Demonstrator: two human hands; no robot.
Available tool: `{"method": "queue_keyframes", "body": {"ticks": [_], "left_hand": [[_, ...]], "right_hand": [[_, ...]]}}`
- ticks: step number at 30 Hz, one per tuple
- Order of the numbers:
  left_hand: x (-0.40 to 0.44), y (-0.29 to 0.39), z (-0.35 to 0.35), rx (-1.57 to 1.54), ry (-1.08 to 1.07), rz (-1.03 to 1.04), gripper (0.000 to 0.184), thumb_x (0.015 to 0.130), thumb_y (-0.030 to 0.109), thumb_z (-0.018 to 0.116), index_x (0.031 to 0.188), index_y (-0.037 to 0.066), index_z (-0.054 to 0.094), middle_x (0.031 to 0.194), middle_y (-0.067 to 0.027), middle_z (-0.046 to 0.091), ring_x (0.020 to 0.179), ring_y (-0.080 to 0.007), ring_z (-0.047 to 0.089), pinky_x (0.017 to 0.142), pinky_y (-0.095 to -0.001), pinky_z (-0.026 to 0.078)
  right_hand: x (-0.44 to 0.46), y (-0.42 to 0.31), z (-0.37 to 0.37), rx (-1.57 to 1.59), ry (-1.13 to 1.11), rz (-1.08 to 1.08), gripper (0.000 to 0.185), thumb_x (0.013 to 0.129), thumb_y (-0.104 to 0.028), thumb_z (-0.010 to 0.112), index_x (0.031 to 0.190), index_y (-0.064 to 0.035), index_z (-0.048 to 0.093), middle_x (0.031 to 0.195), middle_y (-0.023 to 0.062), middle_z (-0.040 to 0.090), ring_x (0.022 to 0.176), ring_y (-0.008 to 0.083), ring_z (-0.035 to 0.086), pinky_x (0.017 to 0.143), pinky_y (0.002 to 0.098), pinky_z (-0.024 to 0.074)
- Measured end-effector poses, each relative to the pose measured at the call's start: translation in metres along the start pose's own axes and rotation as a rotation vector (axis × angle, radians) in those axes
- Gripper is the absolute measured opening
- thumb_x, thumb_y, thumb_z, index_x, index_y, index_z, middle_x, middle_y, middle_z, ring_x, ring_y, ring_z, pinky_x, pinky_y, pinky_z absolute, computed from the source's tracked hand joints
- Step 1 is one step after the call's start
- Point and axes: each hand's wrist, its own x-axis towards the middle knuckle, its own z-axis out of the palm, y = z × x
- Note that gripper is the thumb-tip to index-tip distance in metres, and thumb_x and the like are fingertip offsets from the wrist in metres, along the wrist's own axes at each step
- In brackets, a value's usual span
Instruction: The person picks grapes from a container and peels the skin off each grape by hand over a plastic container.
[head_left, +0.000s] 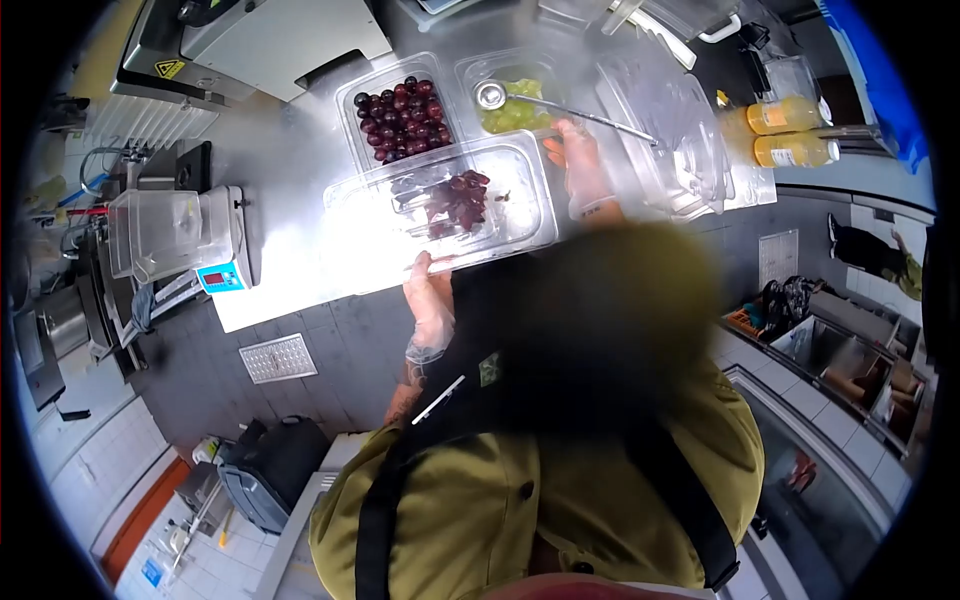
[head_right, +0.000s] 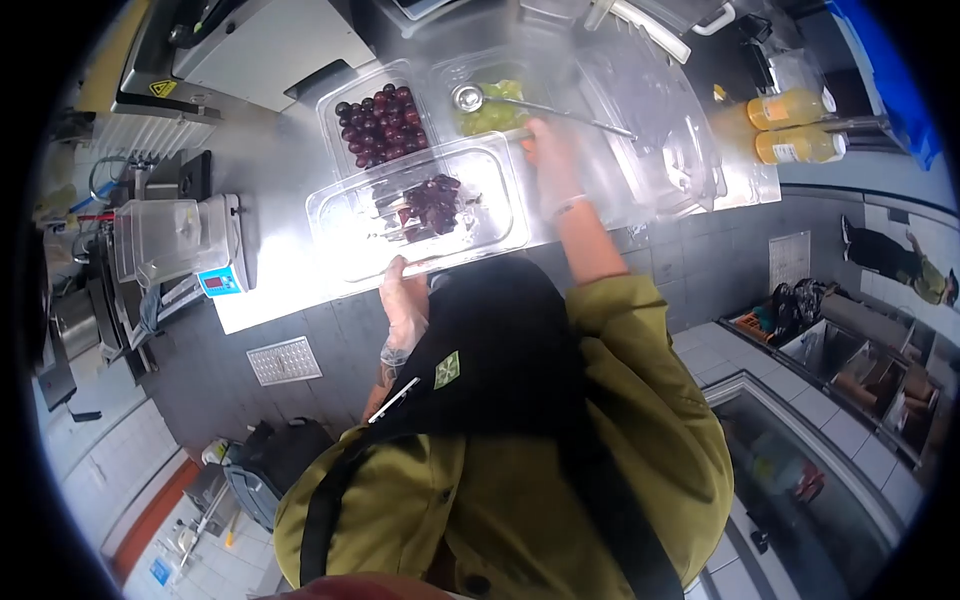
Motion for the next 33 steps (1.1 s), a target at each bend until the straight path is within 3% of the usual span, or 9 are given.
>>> {"method": "queue_keyframes", "body": {"ticks": [6,9,11,14,19,22,26,32,33], "left_hand": [[-0.005,0.013,-0.014,0.092,-0.088,-0.159,0.041,0.093,0.033,0.057,0.120,0.003,0.049,0.116,-0.0076,0.057,0.107,-0.0180,0.055,0.091,-0.0323,0.045],[-0.041,0.061,0.009,0.399,-0.164,-0.460,0.034,0.095,0.030,0.053,0.107,-0.001,0.056,0.099,-0.0160,0.066,0.081,-0.0185,0.066,0.074,-0.0265,0.050],[-0.038,0.083,-0.001,0.679,-0.237,-0.399,0.032,0.095,0.030,0.053,0.101,-0.001,0.059,0.095,-0.0142,0.067,0.076,-0.0167,0.066,0.069,-0.0251,0.050],[-0.032,0.102,0.012,0.890,-0.235,-0.183,0.027,0.094,0.025,0.053,0.090,0.001,0.065,0.089,-0.0076,0.069,0.072,-0.0125,0.065,0.062,-0.0232,0.046],[0.017,0.103,0.055,1.338,-0.342,0.569,0.022,0.086,0.019,0.060,0.102,0.004,0.065,0.097,-0.0135,0.067,0.092,-0.0254,0.062,0.078,-0.0323,0.047],[0.026,0.095,0.053,1.861,-0.249,1.060,0.026,0.082,0.016,0.064,0.106,0.007,0.064,0.105,-0.0129,0.062,0.097,-0.0299,0.059,0.088,-0.0402,0.046],[0.017,0.089,0.034,1.890,-0.195,0.847,0.037,0.078,0.010,0.064,0.116,0.013,0.060,0.115,-0.0132,0.054,0.103,-0.0334,0.053,0.088,-0.0411,0.046],[0.005,0.093,0.019,1.631,-0.193,0.732,0.034,0.082,0.009,0.061,0.116,0.011,0.059,0.112,-0.0115,0.057,0.100,-0.0309,0.056,0.086,-0.0366,0.047],[0.011,0.093,0.015,1.509,-0.212,0.690,0.032,0.083,0.011,0.060,0.115,0.009,0.060,0.110,-0.0114,0.059,0.098,-0.0296,0.057,0.085,-0.0353,0.047]], "right_hand": [[-0.002,0.013,-0.002,-0.150,-0.085,-0.018,0.047,0.089,-0.037,0.057,0.126,-0.0076,0.054,0.120,0.0074,0.058,0.102,0.0219,0.059,0.089,0.0365,0.0436],[-0.023,-0.008,-0.008,-0.547,-0.127,-0.013,0.040,0.087,-0.033,0.059,0.117,-0.0069,0.059,0.109,0.0110,0.064,0.096,0.0223,0.061,0.085,0.0353,0.0456],[-0.066,-0.036,-0.011,-0.942,-0.119,-0.192,0.032,0.083,-0.027,0.062,0.106,-0.0037,0.064,0.098,0.0155,0.066,0.088,0.0245,0.063,0.079,0.0332,0.0476],[-0.087,-0.022,-0.004,-0.755,-0.125,-0.598,0.023,0.082,-0.021,0.062,0.099,-0.0072,0.066,0.091,0.0162,0.066,0.081,0.0290,0.065,0.073,0.0354,0.0496],[-0.061,-0.033,0.068,-0.720,-0.391,-0.741,0.019,0.083,-0.019,0.060,0.098,-0.0115,0.067,0.094,0.0101,0.067,0.081,0.0295,0.065,0.072,0.0378,0.0508],[-0.016,-0.047,0.129,-1.018,-0.431,-1.007,0.021,0.084,-0.014,0.058,0.103,-0.0127,0.067,0.100,0.0096,0.067,0.087,0.0303,0.065,0.077,0.0382,0.0523],[0.012,-0.068,0.180,-1.512,-0.619,-0.970,0.026,0.084,-0.011,0.056,0.108,-0.0151,0.065,0.105,0.0103,0.065,0.091,0.0326,0.064,0.080,0.0395,0.0526],[0.044,-0.058,0.193,-1.592,-0.759,-1.093,0.025,0.078,-0.010,0.062,0.102,-0.0146,0.068,0.103,0.0098,0.066,0.095,0.0296,0.064,0.081,0.0392,0.0520],[0.042,-0.060,0.186,-1.384,-0.783,-1.090,0.026,0.076,-0.012,0.065,0.102,-0.0142,0.068,0.102,0.0097,0.066,0.093,0.0288,0.064,0.079,0.0382,0.0521]]}}
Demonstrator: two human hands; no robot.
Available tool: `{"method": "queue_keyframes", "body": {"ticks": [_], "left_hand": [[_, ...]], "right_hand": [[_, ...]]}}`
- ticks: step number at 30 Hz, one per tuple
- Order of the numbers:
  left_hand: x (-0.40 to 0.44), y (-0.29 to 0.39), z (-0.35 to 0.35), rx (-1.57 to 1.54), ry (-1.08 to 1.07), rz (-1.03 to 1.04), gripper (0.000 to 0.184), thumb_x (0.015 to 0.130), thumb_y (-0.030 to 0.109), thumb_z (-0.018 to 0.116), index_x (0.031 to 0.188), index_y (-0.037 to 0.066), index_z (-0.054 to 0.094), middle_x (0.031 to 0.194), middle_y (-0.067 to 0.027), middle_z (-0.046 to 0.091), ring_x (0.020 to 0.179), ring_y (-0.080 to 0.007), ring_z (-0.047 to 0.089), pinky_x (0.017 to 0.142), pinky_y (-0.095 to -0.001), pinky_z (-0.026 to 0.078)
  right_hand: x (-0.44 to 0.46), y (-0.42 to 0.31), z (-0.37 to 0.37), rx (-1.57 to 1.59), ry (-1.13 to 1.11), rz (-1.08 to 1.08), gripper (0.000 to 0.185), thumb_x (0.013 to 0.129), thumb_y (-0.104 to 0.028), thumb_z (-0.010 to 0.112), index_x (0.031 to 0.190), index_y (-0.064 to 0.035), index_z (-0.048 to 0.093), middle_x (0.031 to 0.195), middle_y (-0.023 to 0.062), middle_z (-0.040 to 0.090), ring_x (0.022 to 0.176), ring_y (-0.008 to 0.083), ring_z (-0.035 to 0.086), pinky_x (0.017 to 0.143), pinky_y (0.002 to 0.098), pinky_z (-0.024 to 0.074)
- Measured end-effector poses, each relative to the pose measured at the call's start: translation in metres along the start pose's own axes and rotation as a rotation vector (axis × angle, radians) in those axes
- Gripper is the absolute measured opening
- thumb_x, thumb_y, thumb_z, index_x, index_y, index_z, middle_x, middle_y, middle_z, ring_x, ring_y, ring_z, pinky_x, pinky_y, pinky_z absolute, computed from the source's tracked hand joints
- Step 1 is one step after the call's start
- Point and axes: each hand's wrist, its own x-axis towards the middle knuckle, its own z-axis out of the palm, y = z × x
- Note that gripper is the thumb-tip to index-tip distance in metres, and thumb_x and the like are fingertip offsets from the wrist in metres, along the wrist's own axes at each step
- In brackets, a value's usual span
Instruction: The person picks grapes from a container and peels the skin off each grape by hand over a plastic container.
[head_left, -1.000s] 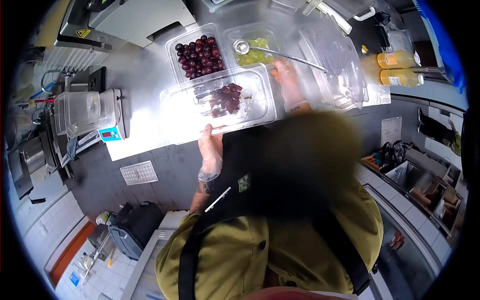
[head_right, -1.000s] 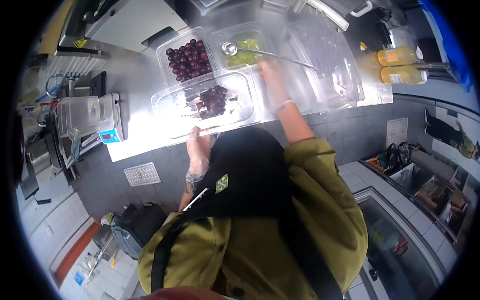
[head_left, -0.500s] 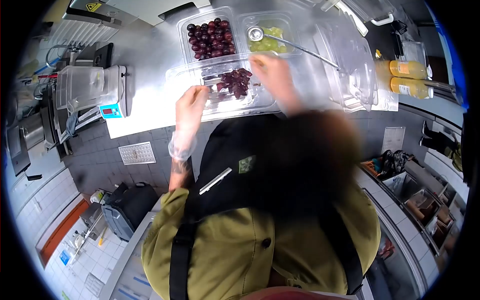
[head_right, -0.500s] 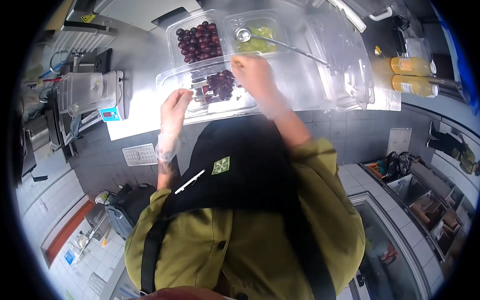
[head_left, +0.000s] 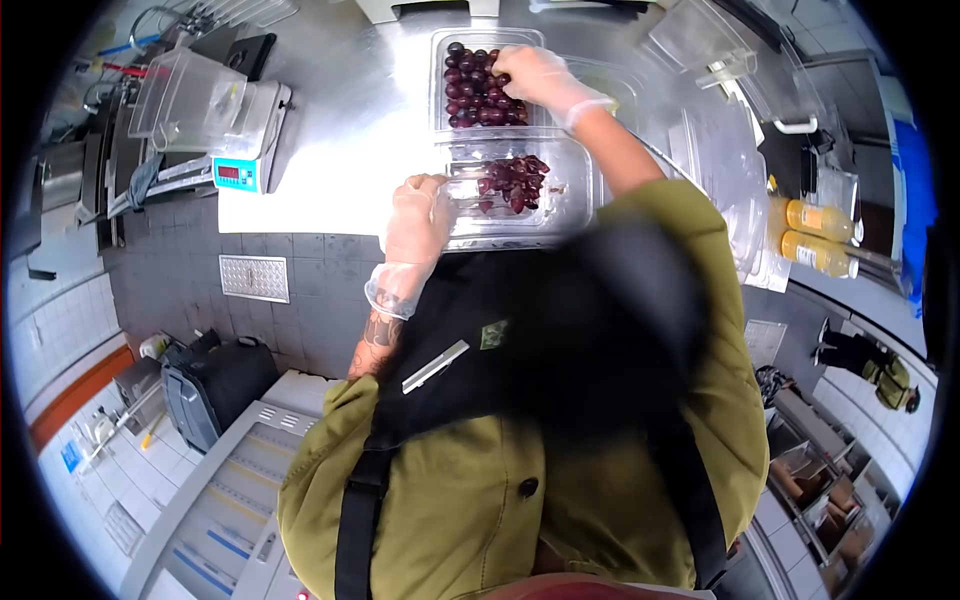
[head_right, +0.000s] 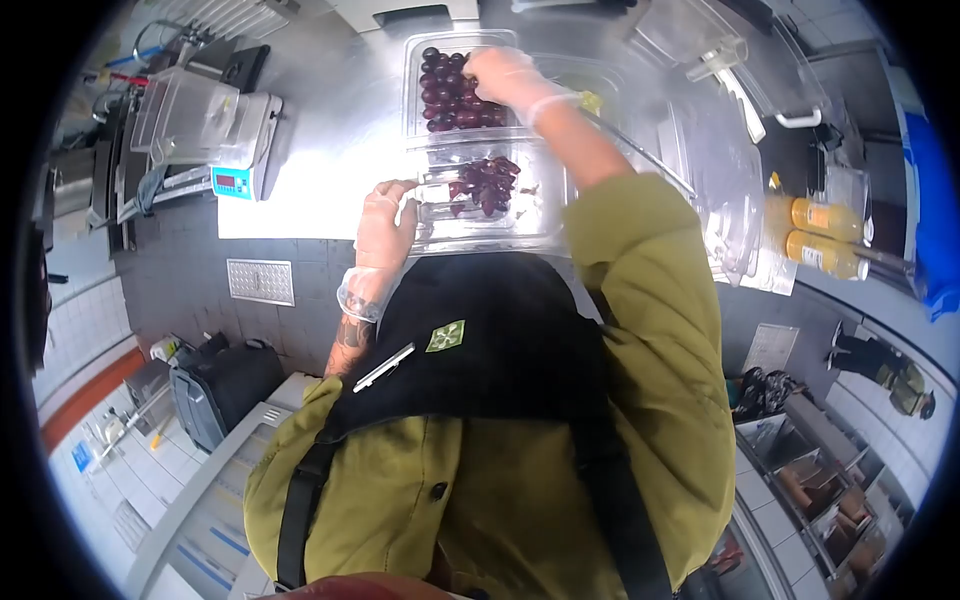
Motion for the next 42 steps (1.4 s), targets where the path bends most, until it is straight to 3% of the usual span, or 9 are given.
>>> {"method": "queue_keyframes", "body": {"ticks": [2,4,9,14,17,21,27,33,42], "left_hand": [[0.008,0.000,-0.001,-0.420,-0.010,-0.153,0.028,0.087,0.015,0.059,0.114,0.006,0.059,0.109,-0.0114,0.061,0.096,-0.0268,0.060,0.084,-0.0332,0.047],[0.013,0.023,-0.007,-1.008,-0.048,-0.417,0.027,0.091,0.019,0.057,0.113,0.003,0.058,0.108,-0.0115,0.063,0.094,-0.0238,0.061,0.083,-0.0315,0.047],[0.029,0.047,0.005,-1.487,-0.139,-0.541,0.023,0.093,0.019,0.056,0.110,0.004,0.054,0.107,-0.0078,0.061,0.097,-0.0162,0.059,0.085,-0.0284,0.047],[0.032,0.043,0.025,-1.560,-0.221,-0.472,0.019,0.090,0.009,0.059,0.108,0.006,0.056,0.103,-0.0044,0.061,0.093,-0.0142,0.059,0.085,-0.0271,0.047],[0.032,0.049,0.026,-1.574,-0.312,-0.431,0.022,0.090,0.007,0.059,0.112,0.005,0.055,0.104,-0.0051,0.060,0.095,-0.0146,0.058,0.087,-0.0281,0.047],[0.033,0.044,0.041,-1.722,-0.398,-0.339,0.023,0.090,0.006,0.059,0.113,0.005,0.055,0.107,-0.0065,0.059,0.095,-0.0148,0.058,0.090,-0.0289,0.046],[0.030,0.049,0.033,-1.774,-0.391,-0.443,0.016,0.092,0.010,0.057,0.107,0.003,0.057,0.100,-0.0064,0.061,0.091,-0.0156,0.058,0.085,-0.0274,0.047],[0.030,0.045,0.028,-1.790,-0.415,-0.503,0.015,0.095,0.015,0.054,0.103,0.003,0.058,0.093,-0.0060,0.062,0.081,-0.0149,0.058,0.072,-0.0251,0.048],[0.024,0.057,0.025,-1.635,-0.140,-0.511,0.014,0.090,0.014,0.062,0.099,0.004,0.058,0.091,-0.0038,0.062,0.079,-0.0115,0.057,0.072,-0.0230,0.048]], "right_hand": [[-0.023,-0.009,-0.010,0.327,0.191,-0.047,0.029,0.073,-0.014,0.069,0.102,-0.0133,0.069,0.101,0.0095,0.067,0.089,0.0271,0.065,0.077,0.0362,0.0523],[-0.061,-0.048,-0.032,0.637,0.183,0.055,0.033,0.071,-0.009,0.074,0.104,-0.0089,0.069,0.099,0.0042,0.067,0.082,0.0125,0.062,0.075,0.0254,0.0510],[-0.128,-0.095,-0.025,0.573,0.390,-0.070,0.032,0.072,-0.013,0.071,0.104,-0.0124,0.070,0.098,0.0045,0.065,0.083,0.0168,0.065,0.072,0.0272,0.0518],[-0.156,-0.112,-0.019,0.981,0.397,0.239,0.033,0.077,-0.001,0.069,0.108,-0.0075,0.068,0.106,0.0072,0.064,0.073,0.0106,0.062,0.065,0.0243,0.0512],[-0.168,-0.114,-0.014,1.272,0.422,0.245,0.030,0.079,-0.001,0.067,0.109,-0.0080,0.068,0.111,0.0086,0.061,0.071,0.0108,0.060,0.063,0.0235,0.0508],[-0.166,-0.101,-0.010,0.759,0.559,-0.067,0.023,0.084,-0.001,0.062,0.106,-0.0033,0.068,0.109,0.0086,0.061,0.075,0.0117,0.060,0.068,0.0231,0.0506],[-0.164,-0.107,-0.001,1.308,0.543,0.310,0.018,0.082,-0.003,0.066,0.100,0.0001,0.069,0.097,0.0049,0.063,0.078,0.0105,0.061,0.071,0.0222,0.0497],[-0.161,-0.112,-0.008,1.484,0.486,0.375,0.017,0.081,0.000,0.067,0.099,0.0006,0.069,0.094,0.0039,0.063,0.078,0.0094,0.061,0.070,0.0214,0.0497],[-0.161,-0.118,-0.013,1.088,0.335,0.320,0.022,0.078,-0.006,0.072,0.099,-0.0010,0.070,0.089,0.0062,0.070,0.075,0.0093,0.065,0.068,0.0212,0.0519]]}}
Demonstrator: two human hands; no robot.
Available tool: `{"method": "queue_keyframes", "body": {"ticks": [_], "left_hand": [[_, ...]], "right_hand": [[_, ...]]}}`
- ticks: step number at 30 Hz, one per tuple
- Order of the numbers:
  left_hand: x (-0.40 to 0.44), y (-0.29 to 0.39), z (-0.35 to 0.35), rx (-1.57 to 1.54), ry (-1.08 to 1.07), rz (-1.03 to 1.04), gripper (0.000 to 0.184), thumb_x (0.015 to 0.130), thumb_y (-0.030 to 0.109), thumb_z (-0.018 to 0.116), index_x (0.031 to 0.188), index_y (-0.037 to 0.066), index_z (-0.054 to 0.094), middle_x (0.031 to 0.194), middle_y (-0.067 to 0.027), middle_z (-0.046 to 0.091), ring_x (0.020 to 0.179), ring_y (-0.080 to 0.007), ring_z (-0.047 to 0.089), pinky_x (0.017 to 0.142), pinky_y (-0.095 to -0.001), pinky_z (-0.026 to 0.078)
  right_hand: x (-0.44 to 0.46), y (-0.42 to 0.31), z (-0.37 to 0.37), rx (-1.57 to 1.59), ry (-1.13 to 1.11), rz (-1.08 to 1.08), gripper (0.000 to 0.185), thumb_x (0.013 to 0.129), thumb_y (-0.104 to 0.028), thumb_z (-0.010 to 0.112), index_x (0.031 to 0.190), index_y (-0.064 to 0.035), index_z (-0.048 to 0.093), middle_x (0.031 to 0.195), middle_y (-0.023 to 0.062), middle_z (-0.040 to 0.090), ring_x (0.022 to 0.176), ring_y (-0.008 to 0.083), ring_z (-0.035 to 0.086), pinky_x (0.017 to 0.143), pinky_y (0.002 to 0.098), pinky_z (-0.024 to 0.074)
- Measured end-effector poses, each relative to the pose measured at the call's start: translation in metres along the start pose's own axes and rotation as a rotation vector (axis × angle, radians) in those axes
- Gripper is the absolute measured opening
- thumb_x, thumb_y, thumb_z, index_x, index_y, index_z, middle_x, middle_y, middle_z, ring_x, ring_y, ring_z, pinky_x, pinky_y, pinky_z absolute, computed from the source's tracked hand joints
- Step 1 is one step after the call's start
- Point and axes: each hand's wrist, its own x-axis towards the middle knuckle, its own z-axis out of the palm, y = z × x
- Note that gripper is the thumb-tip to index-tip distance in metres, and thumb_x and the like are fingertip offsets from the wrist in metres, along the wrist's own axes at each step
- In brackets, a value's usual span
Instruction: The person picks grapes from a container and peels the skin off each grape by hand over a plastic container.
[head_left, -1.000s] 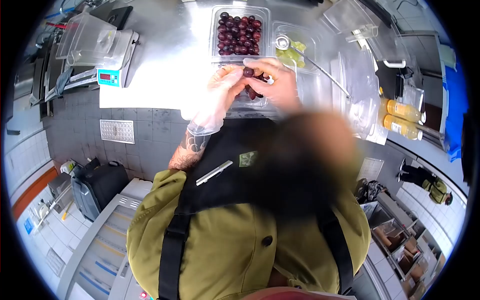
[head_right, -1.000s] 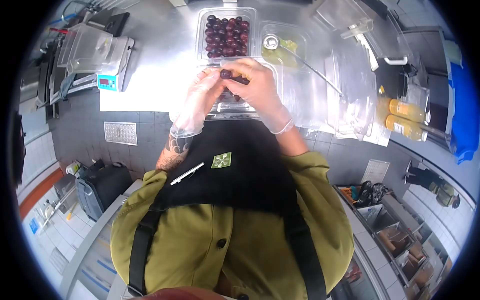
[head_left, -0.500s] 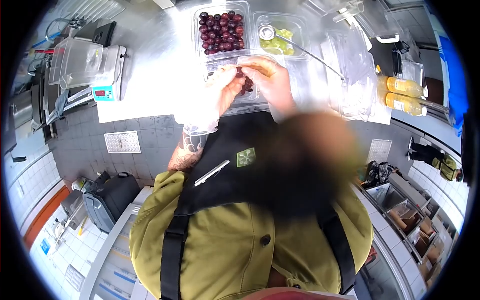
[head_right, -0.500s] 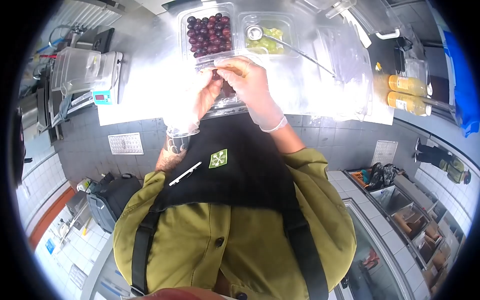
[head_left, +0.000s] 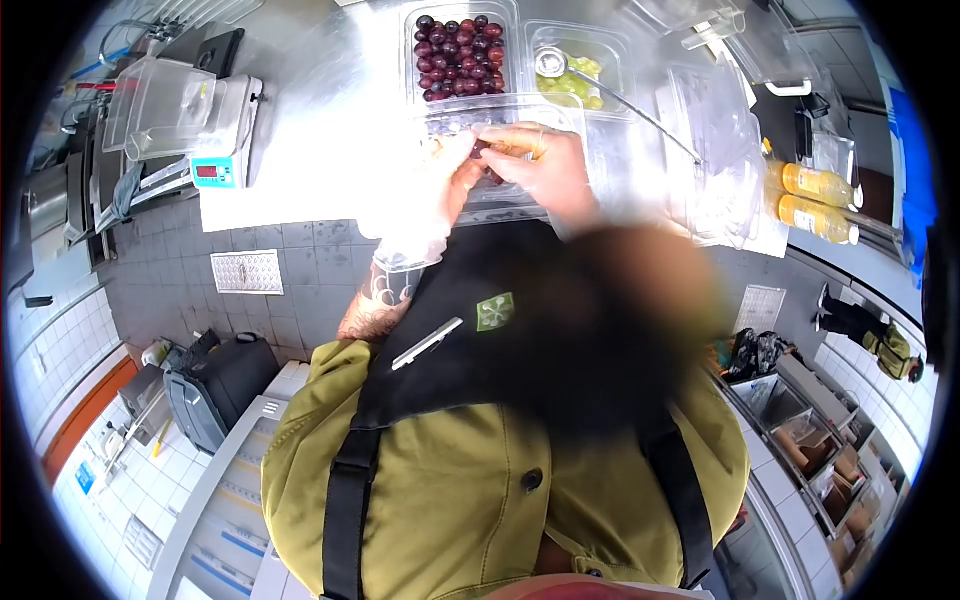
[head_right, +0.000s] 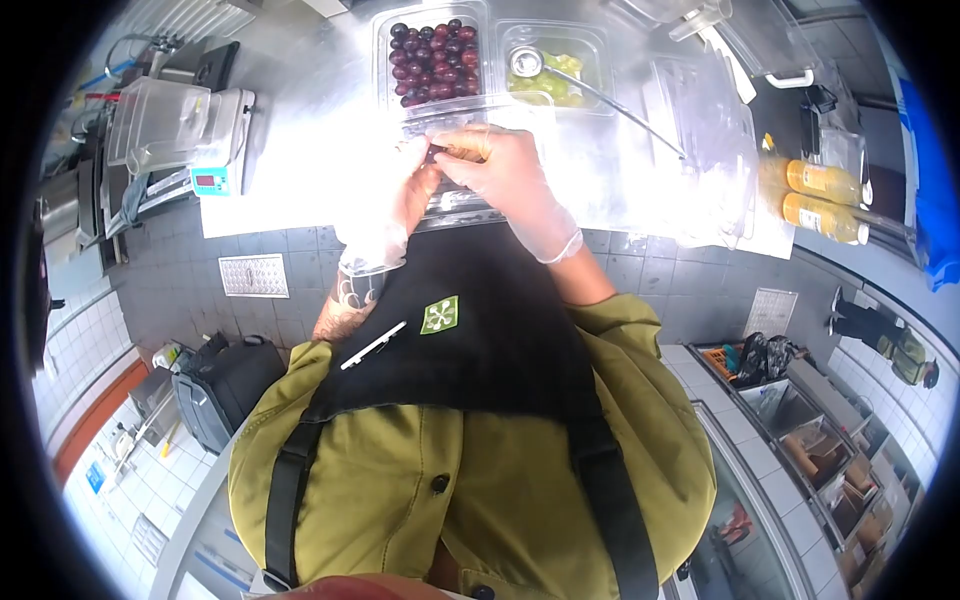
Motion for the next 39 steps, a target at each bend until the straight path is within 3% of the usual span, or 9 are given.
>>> {"method": "queue_keyframes", "body": {"ticks": [6,9,12,14,19,30,33,38,39], "left_hand": [[-0.012,0.001,0.011,0.378,0.116,0.222,0.019,0.083,0.004,0.069,0.098,0.004,0.058,0.092,-0.0045,0.063,0.083,-0.0098,0.059,0.077,-0.0227,0.047],[-0.012,0.001,0.013,0.429,0.130,0.245,0.030,0.081,0.001,0.070,0.107,0.003,0.057,0.092,-0.0046,0.064,0.087,-0.0098,0.059,0.080,-0.0231,0.047],[-0.019,0.014,0.019,0.429,0.019,0.244,0.056,0.080,-0.002,0.069,0.130,0.002,0.045,0.094,-0.0057,0.065,0.089,-0.0112,0.060,0.083,-0.0246,0.047],[-0.015,0.018,0.010,0.339,-0.130,0.202,0.074,0.080,-0.004,0.067,0.141,0.003,0.027,0.097,-0.0071,0.065,0.090,-0.0123,0.060,0.084,-0.0257,0.048],[-0.014,0.022,0.004,0.302,-0.303,0.144,0.097,0.079,-0.007,0.065,0.148,0.006,-0.002,0.105,-0.0112,0.063,0.096,-0.0153,0.061,0.088,-0.0293,0.048],[-0.026,0.034,0.022,0.465,-0.341,0.307,0.113,0.065,-0.014,0.072,0.148,0.007,-0.002,0.098,-0.0140,0.061,0.094,-0.0215,0.061,0.084,-0.0325,0.050],[-0.012,0.038,-0.001,0.126,-0.625,0.051,0.116,0.060,-0.014,0.073,0.148,0.005,0.000,0.091,-0.0142,0.061,0.087,-0.0223,0.060,0.077,-0.0310,0.049],[-0.007,0.038,-0.014,-0.011,-0.914,-0.102,0.121,0.047,0.005,0.083,0.146,-0.001,0.013,0.085,-0.0154,0.062,0.076,-0.0244,0.059,0.066,-0.0311,0.047],[-0.011,0.040,-0.013,0.049,-0.858,-0.127,0.119,0.047,0.003,0.082,0.146,-0.001,0.014,0.086,-0.0158,0.062,0.076,-0.0244,0.060,0.066,-0.0312,0.048]], "right_hand": [[-0.006,-0.007,0.005,-0.060,0.089,-0.066,0.024,0.077,-0.006,0.072,0.101,-0.0021,0.070,0.082,0.0065,0.071,0.070,0.0098,0.067,0.066,0.0223,0.0529],[-0.008,-0.007,0.005,0.077,0.061,0.020,0.025,0.078,-0.003,0.071,0.102,-0.0009,0.069,0.086,0.0068,0.071,0.074,0.0102,0.066,0.069,0.0229,0.0529],[-0.008,-0.002,0.002,0.422,-0.029,0.086,0.027,0.079,0.002,0.068,0.105,0.0004,0.066,0.093,0.0069,0.069,0.083,0.0112,0.065,0.074,0.0235,0.0522],[-0.011,-0.005,-0.004,0.494,-0.052,0.129,0.028,0.080,0.004,0.067,0.107,0.0008,0.064,0.097,0.0070,0.068,0.087,0.0120,0.064,0.076,0.0236,0.0514],[-0.017,-0.019,-0.012,0.492,-0.034,0.154,0.029,0.081,0.005,0.065,0.109,0.0017,0.063,0.101,0.0079,0.066,0.090,0.0127,0.063,0.078,0.0237,0.0507],[-0.019,-0.027,-0.011,0.480,0.067,0.122,0.029,0.081,0.003,0.067,0.110,0.0001,0.064,0.100,0.0091,0.066,0.085,0.0130,0.062,0.074,0.0243,0.0496],[-0.015,-0.029,-0.008,0.341,0.077,-0.013,0.033,0.079,0.002,0.068,0.111,-0.0026,0.064,0.100,0.0065,0.067,0.084,0.0122,0.062,0.075,0.0244,0.0496],[-0.005,-0.044,-0.003,-0.021,0.028,-0.289,0.043,0.073,-0.007,0.074,0.114,-0.0092,0.064,0.096,0.0052,0.068,0.082,0.0129,0.062,0.074,0.0255,0.0503],[-0.002,-0.045,-0.003,-0.120,0.021,-0.331,0.045,0.071,-0.009,0.076,0.114,-0.0102,0.064,0.095,0.0053,0.068,0.081,0.0137,0.063,0.074,0.0260,0.0506]]}}
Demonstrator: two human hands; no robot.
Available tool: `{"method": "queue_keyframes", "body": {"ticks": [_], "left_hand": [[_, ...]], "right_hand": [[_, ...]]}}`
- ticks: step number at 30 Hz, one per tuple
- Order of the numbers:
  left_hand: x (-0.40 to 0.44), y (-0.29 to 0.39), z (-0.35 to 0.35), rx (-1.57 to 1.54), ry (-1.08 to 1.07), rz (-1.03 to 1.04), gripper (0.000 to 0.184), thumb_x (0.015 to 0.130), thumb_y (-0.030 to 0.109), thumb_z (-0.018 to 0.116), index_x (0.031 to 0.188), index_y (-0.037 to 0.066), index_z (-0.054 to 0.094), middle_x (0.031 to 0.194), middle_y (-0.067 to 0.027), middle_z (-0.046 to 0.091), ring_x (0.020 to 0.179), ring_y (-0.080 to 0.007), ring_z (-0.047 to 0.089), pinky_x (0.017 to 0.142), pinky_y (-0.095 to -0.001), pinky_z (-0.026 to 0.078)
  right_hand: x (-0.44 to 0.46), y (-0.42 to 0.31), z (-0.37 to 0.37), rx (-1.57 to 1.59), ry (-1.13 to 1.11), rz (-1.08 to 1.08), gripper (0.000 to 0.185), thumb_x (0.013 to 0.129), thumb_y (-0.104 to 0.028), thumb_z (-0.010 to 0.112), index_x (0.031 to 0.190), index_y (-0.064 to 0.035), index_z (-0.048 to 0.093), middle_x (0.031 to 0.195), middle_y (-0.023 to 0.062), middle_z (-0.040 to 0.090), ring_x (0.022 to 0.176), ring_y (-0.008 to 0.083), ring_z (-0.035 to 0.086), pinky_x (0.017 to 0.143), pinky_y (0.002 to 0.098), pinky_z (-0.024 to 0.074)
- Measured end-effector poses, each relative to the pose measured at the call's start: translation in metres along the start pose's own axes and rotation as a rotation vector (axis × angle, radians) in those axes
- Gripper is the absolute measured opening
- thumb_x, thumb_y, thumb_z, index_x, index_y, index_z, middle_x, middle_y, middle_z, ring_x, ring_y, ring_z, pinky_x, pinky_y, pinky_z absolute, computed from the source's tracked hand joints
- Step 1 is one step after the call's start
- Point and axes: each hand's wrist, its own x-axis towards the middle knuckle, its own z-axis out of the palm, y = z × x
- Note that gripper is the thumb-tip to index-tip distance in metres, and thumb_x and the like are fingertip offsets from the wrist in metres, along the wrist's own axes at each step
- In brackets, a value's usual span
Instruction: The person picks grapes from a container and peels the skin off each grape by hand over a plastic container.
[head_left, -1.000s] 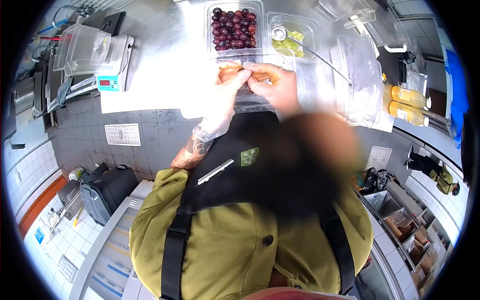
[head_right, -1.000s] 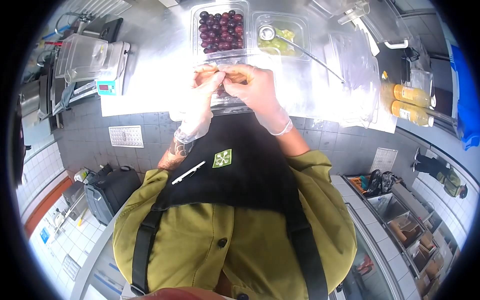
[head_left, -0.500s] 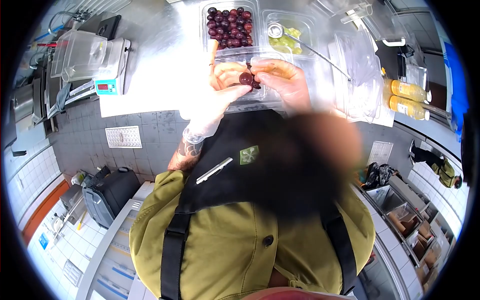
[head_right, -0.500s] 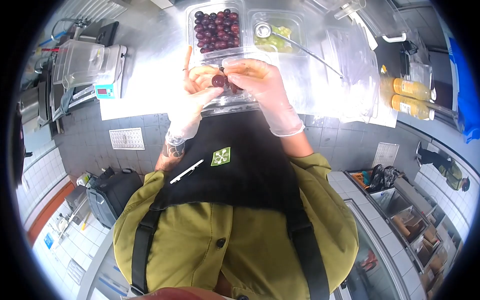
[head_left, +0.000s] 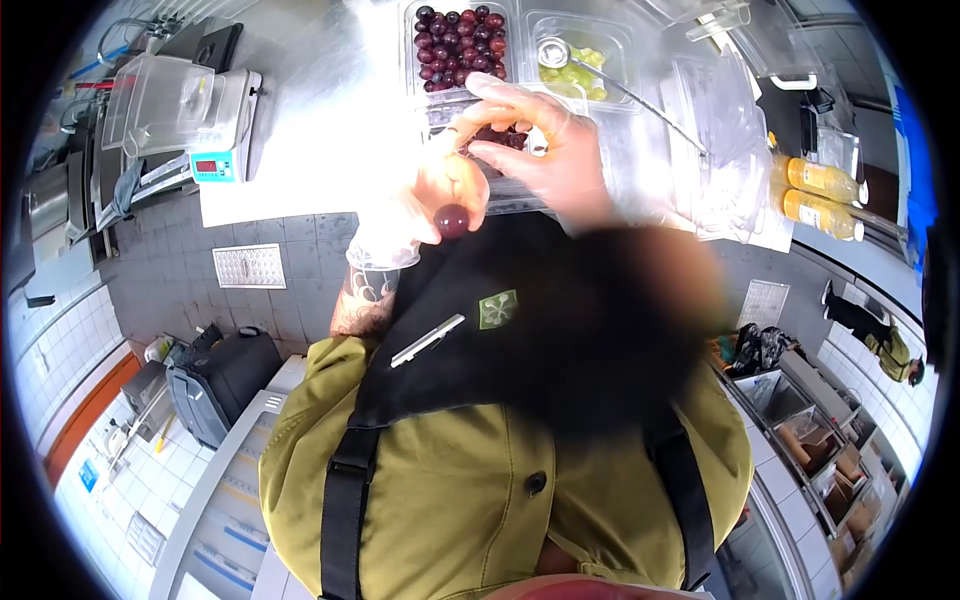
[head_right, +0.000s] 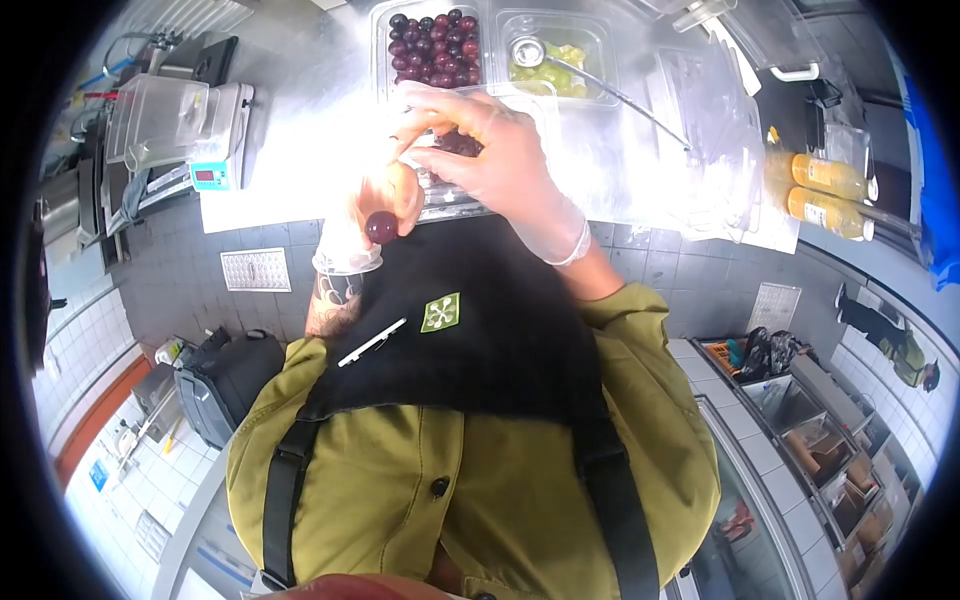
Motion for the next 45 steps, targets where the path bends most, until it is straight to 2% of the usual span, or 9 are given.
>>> {"method": "queue_keyframes", "body": {"ticks": [1,4,5,17,23,26,32,41,45], "left_hand": [[-0.005,0.002,0.006,0.039,0.059,-0.047,0.118,0.047,0.002,0.081,0.145,-0.001,0.015,0.086,-0.0161,0.062,0.076,-0.0244,0.060,0.066,-0.0312,0.048],[-0.008,0.007,0.020,0.129,0.150,-0.165,0.112,0.049,0.000,0.079,0.144,-0.001,0.019,0.088,-0.0177,0.063,0.079,-0.0254,0.061,0.070,-0.0314,0.049],[-0.006,0.009,0.025,0.157,0.166,-0.198,0.111,0.049,-0.001,0.078,0.143,-0.001,0.020,0.089,-0.0183,0.063,0.080,-0.0259,0.061,0.071,-0.0315,0.049],[0.001,0.006,0.018,0.151,0.097,-0.139,0.113,0.059,-0.005,0.073,0.148,0.004,0.004,0.095,-0.0177,0.064,0.090,-0.0277,0.060,0.083,-0.0357,0.046],[-0.004,0.006,-0.001,0.137,0.123,-0.113,0.112,0.061,-0.005,0.072,0.148,0.004,0.003,0.096,-0.0164,0.065,0.088,-0.0257,0.060,0.081,-0.0338,0.046],[-0.007,0.005,-0.008,0.145,0.137,-0.105,0.111,0.061,-0.005,0.071,0.148,0.004,0.004,0.095,-0.0158,0.065,0.086,-0.0251,0.060,0.078,-0.0321,0.046],[-0.005,0.009,-0.009,0.084,0.133,-0.125,0.110,0.060,-0.006,0.070,0.148,0.004,0.005,0.095,-0.0155,0.065,0.086,-0.0249,0.060,0.077,-0.0310,0.045],[-0.008,0.012,-0.013,0.124,0.083,-0.084,0.107,0.061,-0.008,0.066,0.148,0.002,0.004,0.095,-0.0154,0.065,0.086,-0.0262,0.061,0.076,-0.0312,0.046],[-0.011,0.013,-0.014,0.121,0.086,-0.088,0.106,0.062,-0.008,0.066,0.148,0.002,0.004,0.095,-0.0159,0.065,0.086,-0.0261,0.061,0.076,-0.0312,0.046]], "right_hand": [[0.004,0.003,0.001,-0.089,0.000,-0.117,0.047,0.069,-0.015,0.077,0.114,-0.0140,0.064,0.092,0.0061,0.068,0.076,0.0185,0.063,0.071,0.0284,0.0510],[0.005,-0.003,-0.003,-0.203,-0.135,0.030,0.048,0.078,-0.004,0.072,0.123,-0.0105,0.058,0.100,0.0053,0.068,0.097,0.0152,0.063,0.089,0.0297,0.0480],[0.006,-0.001,-0.003,-0.212,-0.110,-0.020,0.048,0.078,-0.004,0.071,0.124,-0.0101,0.058,0.091,0.0039,0.070,0.091,0.0130,0.065,0.088,0.0281,0.0483],[-0.011,0.021,-0.017,0.538,0.037,0.396,0.043,0.083,-0.004,0.066,0.123,0.0013,0.052,0.097,0.0081,0.069,0.090,0.0126,0.063,0.080,0.0238,0.0484],[-0.043,0.063,-0.036,0.202,0.204,0.385,0.056,0.085,-0.001,0.055,0.138,0.0004,0.036,0.101,0.0166,0.068,0.089,0.0187,0.065,0.078,0.0283,0.0497],[-0.054,0.060,-0.048,-0.478,0.043,0.285,0.065,0.082,0.000,0.050,0.143,-0.0028,0.028,0.094,0.0217,0.067,0.083,0.0280,0.065,0.074,0.0368,0.0505],[-0.086,0.096,-0.067,-1.013,-0.161,0.234,0.072,0.080,-0.002,0.051,0.146,-0.0123,0.025,0.076,0.0185,0.061,0.069,0.0340,0.062,0.065,0.0435,0.0493],[-0.091,0.097,-0.081,-0.843,-0.115,0.054,0.078,0.075,0.006,0.051,0.146,-0.0177,0.028,0.080,0.0172,0.062,0.068,0.0293,0.064,0.059,0.0381,0.0506],[-0.091,0.097,-0.087,-0.990,-0.210,0.156,0.079,0.074,0.009,0.049,0.146,-0.0081,0.022,0.112,0.0047,0.066,0.080,0.0275,0.064,0.076,0.0356,0.0521]]}}
